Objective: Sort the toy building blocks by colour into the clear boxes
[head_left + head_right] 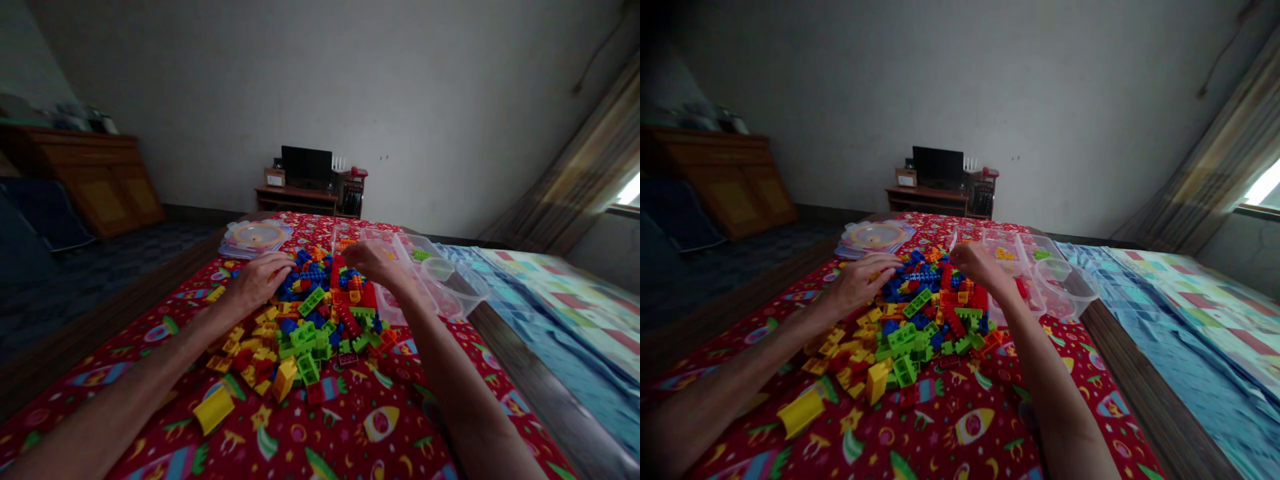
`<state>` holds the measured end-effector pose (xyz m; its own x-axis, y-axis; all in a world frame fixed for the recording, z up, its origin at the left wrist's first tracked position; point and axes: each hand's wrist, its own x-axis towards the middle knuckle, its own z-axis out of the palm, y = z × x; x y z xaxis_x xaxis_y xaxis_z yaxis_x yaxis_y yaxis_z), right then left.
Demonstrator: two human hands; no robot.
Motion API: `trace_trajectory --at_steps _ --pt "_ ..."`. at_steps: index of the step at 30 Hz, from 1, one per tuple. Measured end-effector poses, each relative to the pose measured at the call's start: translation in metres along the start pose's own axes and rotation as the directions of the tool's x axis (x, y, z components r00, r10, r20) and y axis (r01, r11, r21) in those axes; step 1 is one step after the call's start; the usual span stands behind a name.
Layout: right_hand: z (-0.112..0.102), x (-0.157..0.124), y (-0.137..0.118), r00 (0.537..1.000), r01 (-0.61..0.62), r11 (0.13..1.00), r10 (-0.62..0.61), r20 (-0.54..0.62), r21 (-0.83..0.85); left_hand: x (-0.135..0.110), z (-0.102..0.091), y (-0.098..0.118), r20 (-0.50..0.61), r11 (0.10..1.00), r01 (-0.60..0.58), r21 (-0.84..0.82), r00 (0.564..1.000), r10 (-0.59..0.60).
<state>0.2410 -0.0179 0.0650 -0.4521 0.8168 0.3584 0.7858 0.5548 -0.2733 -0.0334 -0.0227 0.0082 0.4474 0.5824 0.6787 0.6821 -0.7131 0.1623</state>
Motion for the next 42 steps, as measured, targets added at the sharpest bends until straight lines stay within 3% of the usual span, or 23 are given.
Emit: trace_trajectory --at_steps 5,9,12,15,21,26,28,36,42 --pt "0.025 -0.004 -0.038 0.947 0.146 0.989 -0.129 0.295 -0.037 0.001 0.001 0.027 0.25 0.982 -0.177 -0.071 0.95 0.19" --pt "0.037 -0.007 -0.042 0.925 0.188 0.976 -0.137 0.354 -0.113 -0.002 0.003 0.027 0.324 0.984 -0.172 -0.035 0.93 0.174" --pt "0.036 -0.007 -0.039 0.943 0.16 0.98 -0.117 0.311 -0.117 -0.001 -0.004 0.027 0.321 0.991 -0.132 0.006 0.939 0.123" --pt "0.031 -0.006 -0.032 0.979 0.098 0.99 -0.077 0.188 -0.104 0.0 -0.017 0.039 0.372 0.998 -0.069 -0.009 0.926 0.067" --pt "0.025 -0.005 -0.024 0.995 -0.02 0.998 0.027 0.097 -0.067 -0.006 -0.027 0.075 0.598 0.999 -0.018 -0.038 0.801 0.037" --pt "0.024 -0.005 -0.025 0.996 -0.039 0.995 0.046 0.078 -0.088 -0.001 -0.028 0.076 0.659 0.997 0.069 -0.034 0.752 -0.03" --pt "0.024 -0.005 -0.024 0.995 -0.048 0.994 0.055 0.077 -0.096 0.002 -0.029 0.071 0.639 0.994 0.104 -0.036 0.767 -0.057" --pt "0.027 -0.003 -0.013 0.997 -0.044 0.996 0.049 0.052 -0.081 0.008 -0.022 0.049 0.434 0.991 0.131 -0.031 0.895 -0.105" --pt "0.019 0.001 0.007 0.984 -0.176 0.984 0.176 0.004 -0.021 0.007 -0.016 0.037 0.358 0.991 0.128 -0.024 0.927 -0.111"
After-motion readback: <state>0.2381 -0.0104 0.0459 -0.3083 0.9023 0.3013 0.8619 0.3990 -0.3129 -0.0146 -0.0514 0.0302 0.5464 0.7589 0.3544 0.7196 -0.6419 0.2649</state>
